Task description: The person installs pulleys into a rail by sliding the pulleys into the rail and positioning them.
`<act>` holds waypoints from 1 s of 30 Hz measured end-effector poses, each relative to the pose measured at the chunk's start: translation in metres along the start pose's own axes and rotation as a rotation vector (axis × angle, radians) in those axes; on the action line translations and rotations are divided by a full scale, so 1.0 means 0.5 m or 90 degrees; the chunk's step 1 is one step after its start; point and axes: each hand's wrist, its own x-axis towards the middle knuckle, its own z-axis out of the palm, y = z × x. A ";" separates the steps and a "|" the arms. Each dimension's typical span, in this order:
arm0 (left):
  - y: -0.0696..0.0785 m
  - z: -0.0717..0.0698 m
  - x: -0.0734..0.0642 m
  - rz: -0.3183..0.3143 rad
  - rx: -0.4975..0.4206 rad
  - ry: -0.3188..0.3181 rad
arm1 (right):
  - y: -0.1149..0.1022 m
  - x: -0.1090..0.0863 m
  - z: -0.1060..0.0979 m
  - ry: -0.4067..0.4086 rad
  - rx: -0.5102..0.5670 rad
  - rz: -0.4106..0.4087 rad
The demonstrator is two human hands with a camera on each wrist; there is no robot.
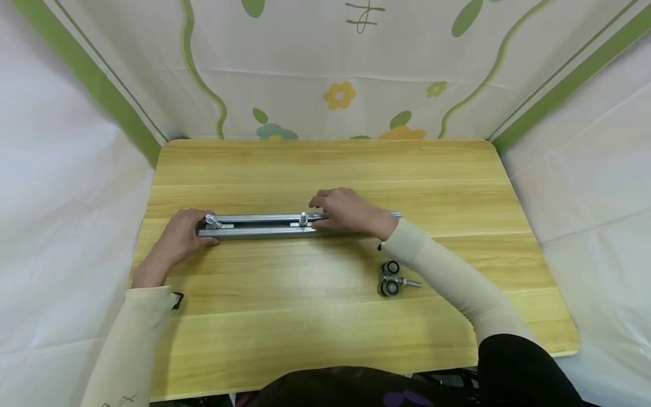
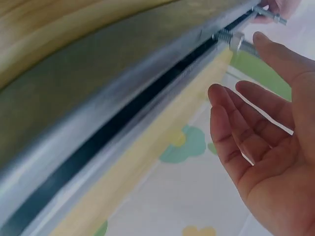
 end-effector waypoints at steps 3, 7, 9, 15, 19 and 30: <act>0.000 0.002 0.001 0.006 -0.001 0.004 | 0.014 -0.022 -0.012 0.010 -0.008 0.013; -0.001 0.005 0.000 0.008 -0.004 0.010 | 0.032 -0.059 -0.023 0.034 -0.017 0.025; 0.000 0.004 0.000 0.003 -0.004 0.008 | 0.043 -0.078 -0.028 0.047 -0.022 0.027; -0.001 0.002 -0.002 0.000 -0.004 0.007 | 0.079 -0.141 -0.034 0.087 -0.042 0.031; -0.002 0.003 -0.003 -0.003 -0.002 0.005 | 0.098 -0.188 -0.034 0.099 -0.041 0.043; -0.004 0.002 -0.001 0.003 -0.009 0.006 | 0.127 -0.303 -0.014 0.089 -0.020 0.086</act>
